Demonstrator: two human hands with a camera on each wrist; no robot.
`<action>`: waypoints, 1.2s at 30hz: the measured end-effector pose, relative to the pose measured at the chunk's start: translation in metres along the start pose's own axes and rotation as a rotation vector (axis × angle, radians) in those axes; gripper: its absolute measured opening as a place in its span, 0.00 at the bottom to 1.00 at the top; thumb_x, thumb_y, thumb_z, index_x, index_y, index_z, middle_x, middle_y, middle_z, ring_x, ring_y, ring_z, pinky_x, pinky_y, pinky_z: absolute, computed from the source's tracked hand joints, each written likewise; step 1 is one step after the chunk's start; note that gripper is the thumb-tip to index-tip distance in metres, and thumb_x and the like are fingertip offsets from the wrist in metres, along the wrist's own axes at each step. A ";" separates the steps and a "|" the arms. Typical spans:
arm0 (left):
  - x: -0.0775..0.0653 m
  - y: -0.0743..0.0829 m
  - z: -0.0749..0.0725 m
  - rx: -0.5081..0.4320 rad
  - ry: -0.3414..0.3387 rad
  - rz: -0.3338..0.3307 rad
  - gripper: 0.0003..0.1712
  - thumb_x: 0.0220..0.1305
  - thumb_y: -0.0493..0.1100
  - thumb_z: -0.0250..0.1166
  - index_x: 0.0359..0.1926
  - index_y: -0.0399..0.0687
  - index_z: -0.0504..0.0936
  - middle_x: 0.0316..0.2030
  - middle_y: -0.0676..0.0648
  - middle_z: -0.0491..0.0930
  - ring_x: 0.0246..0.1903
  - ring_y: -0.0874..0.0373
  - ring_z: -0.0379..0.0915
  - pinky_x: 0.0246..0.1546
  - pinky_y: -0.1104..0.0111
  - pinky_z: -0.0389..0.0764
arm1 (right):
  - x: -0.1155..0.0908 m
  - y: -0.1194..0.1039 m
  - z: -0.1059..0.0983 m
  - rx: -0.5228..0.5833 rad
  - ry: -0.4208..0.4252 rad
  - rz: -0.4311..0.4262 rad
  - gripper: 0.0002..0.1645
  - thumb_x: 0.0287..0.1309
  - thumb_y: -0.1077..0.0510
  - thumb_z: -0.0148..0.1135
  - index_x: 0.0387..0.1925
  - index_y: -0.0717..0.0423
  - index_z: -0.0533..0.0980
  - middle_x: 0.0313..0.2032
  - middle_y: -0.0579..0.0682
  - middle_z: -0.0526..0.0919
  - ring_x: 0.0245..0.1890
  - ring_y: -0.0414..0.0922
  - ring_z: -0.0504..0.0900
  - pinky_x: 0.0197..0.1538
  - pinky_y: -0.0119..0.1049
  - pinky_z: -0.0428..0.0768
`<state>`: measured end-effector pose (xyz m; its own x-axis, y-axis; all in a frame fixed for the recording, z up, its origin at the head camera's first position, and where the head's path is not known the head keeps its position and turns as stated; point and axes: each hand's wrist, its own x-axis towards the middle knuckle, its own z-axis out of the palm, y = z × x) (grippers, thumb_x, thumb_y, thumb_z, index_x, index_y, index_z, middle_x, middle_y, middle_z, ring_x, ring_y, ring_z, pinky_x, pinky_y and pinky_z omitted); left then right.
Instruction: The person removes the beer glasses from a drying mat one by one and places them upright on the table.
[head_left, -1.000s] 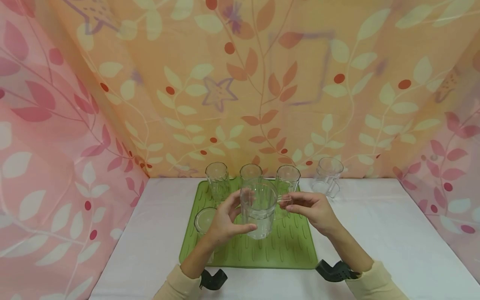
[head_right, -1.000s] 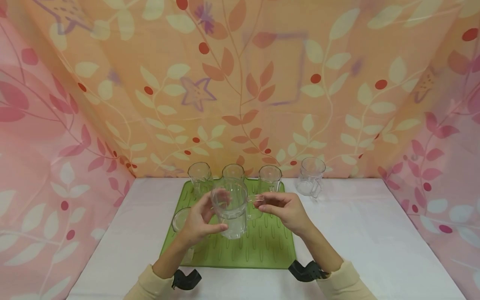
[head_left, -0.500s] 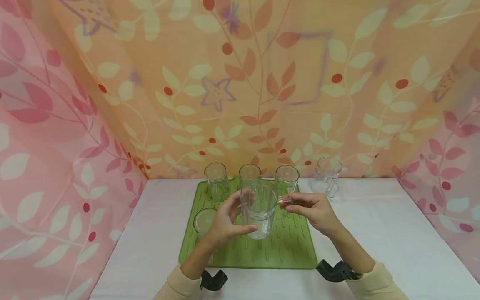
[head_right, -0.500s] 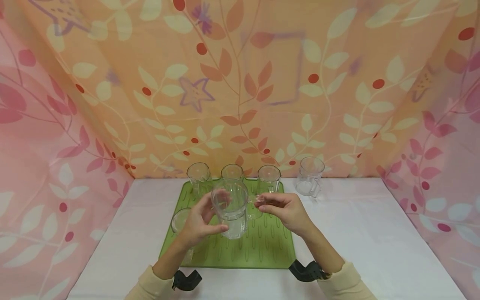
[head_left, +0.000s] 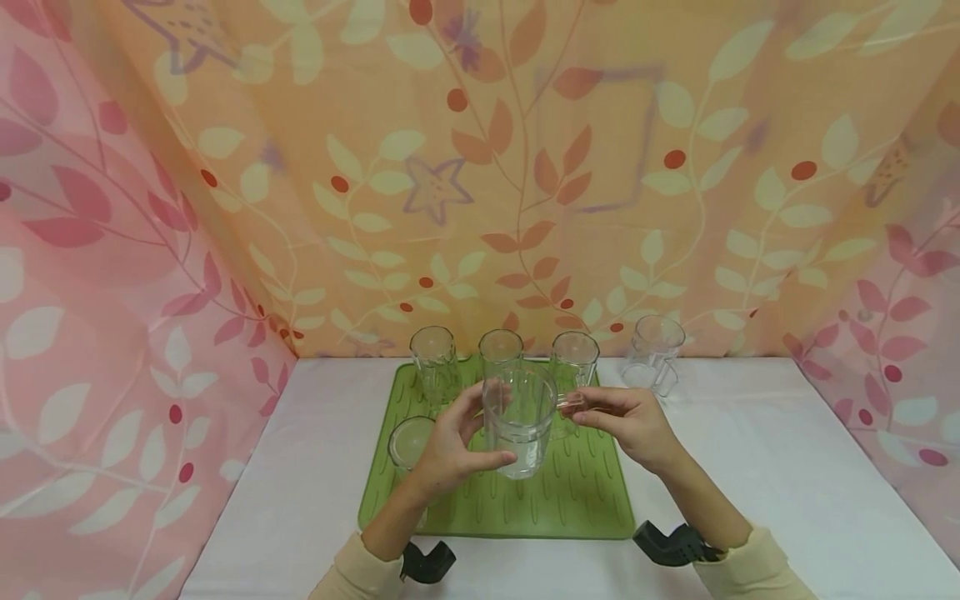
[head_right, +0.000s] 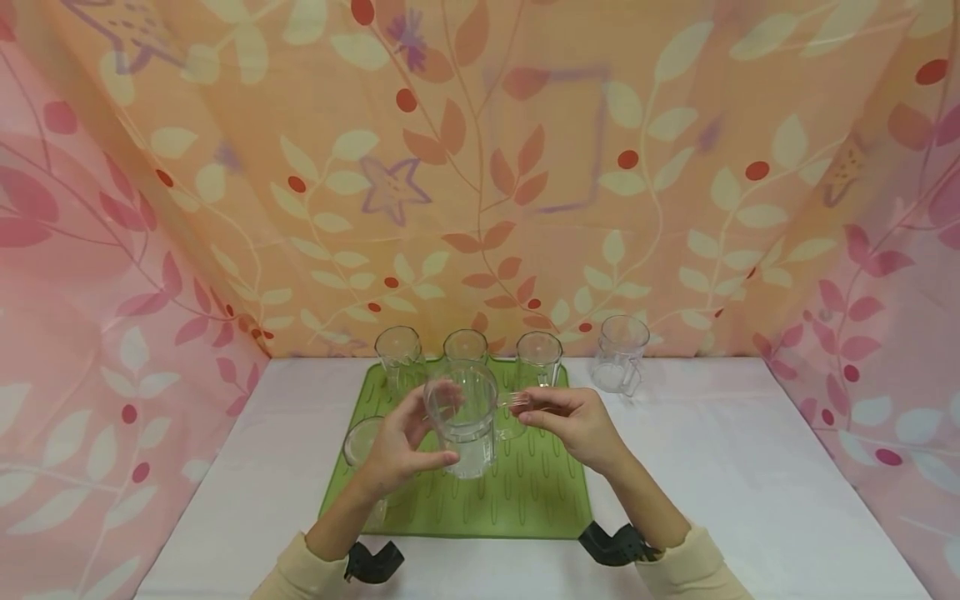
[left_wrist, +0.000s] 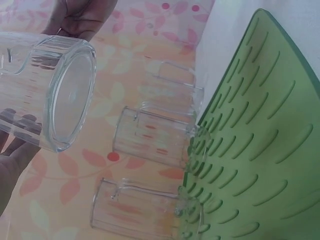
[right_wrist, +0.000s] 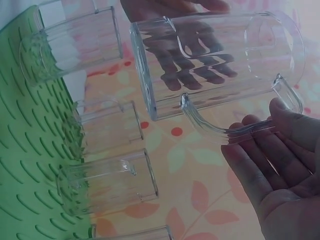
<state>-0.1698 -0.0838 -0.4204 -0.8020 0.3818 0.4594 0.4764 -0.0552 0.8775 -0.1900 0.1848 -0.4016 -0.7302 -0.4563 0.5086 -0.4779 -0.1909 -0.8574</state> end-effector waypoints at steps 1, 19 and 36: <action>0.000 0.000 0.000 0.003 -0.001 0.005 0.47 0.48 0.32 0.75 0.68 0.37 0.62 0.64 0.31 0.68 0.64 0.40 0.68 0.64 0.61 0.73 | 0.000 0.000 0.000 -0.011 0.004 0.000 0.18 0.58 0.75 0.58 0.50 0.81 0.74 0.45 0.40 0.88 0.45 0.36 0.87 0.46 0.30 0.85; 0.001 0.001 0.001 0.026 -0.009 -0.032 0.46 0.52 0.37 0.74 0.70 0.44 0.62 0.65 0.38 0.69 0.65 0.47 0.68 0.64 0.71 0.72 | -0.001 -0.002 0.004 -0.057 0.070 -0.054 0.19 0.56 0.78 0.57 0.49 0.69 0.80 0.44 0.43 0.88 0.44 0.37 0.87 0.45 0.31 0.86; 0.000 0.011 -0.011 0.095 -0.003 -0.057 0.44 0.54 0.33 0.72 0.70 0.44 0.61 0.65 0.39 0.68 0.66 0.46 0.65 0.67 0.57 0.70 | 0.004 -0.014 -0.006 -0.120 0.159 -0.014 0.16 0.54 0.78 0.60 0.46 0.84 0.75 0.40 0.41 0.89 0.42 0.36 0.88 0.43 0.28 0.85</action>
<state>-0.1690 -0.0946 -0.4090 -0.8278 0.3842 0.4089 0.4625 0.0546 0.8849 -0.1888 0.1907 -0.3868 -0.7862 -0.3095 0.5349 -0.5367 -0.0869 -0.8393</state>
